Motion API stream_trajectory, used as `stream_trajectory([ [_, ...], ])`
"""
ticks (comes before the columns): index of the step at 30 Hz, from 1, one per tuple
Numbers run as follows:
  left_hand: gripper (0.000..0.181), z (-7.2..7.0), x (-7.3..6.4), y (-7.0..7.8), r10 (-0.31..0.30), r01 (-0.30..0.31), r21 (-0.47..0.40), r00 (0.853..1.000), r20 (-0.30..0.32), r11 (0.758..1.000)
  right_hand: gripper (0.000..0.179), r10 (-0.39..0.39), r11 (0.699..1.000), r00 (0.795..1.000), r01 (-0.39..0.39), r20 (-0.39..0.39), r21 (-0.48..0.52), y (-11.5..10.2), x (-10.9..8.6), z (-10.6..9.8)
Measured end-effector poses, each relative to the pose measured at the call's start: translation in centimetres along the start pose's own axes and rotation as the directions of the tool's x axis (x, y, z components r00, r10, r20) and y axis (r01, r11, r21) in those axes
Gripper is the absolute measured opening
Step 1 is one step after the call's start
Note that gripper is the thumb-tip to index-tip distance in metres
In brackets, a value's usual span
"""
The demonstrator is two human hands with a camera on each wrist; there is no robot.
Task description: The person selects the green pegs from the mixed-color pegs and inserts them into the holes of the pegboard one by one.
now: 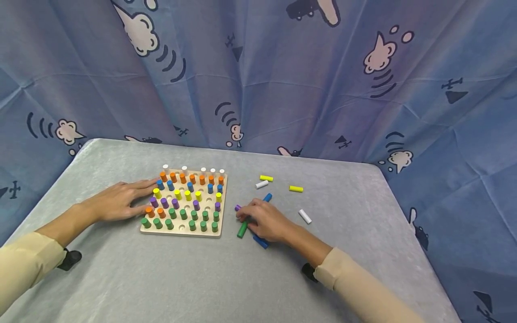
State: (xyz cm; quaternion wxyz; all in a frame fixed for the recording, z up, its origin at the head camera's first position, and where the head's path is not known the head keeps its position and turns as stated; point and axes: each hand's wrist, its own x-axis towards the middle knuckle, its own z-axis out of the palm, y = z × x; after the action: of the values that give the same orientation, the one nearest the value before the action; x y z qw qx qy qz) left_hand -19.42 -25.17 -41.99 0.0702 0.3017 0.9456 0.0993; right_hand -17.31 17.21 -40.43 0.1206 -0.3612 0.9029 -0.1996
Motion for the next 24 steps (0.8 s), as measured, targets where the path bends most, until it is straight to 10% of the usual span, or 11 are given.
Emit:
stream_trajectory([
  [24, 0.069, 0.06, -0.07, 0.04, 0.002, -0.002, -0.005, 1.000, -0.004, 1.000, 0.031, 0.020, 0.999, 1.000, -0.019, -0.011, 0.039, -0.32, -0.21, -0.78],
])
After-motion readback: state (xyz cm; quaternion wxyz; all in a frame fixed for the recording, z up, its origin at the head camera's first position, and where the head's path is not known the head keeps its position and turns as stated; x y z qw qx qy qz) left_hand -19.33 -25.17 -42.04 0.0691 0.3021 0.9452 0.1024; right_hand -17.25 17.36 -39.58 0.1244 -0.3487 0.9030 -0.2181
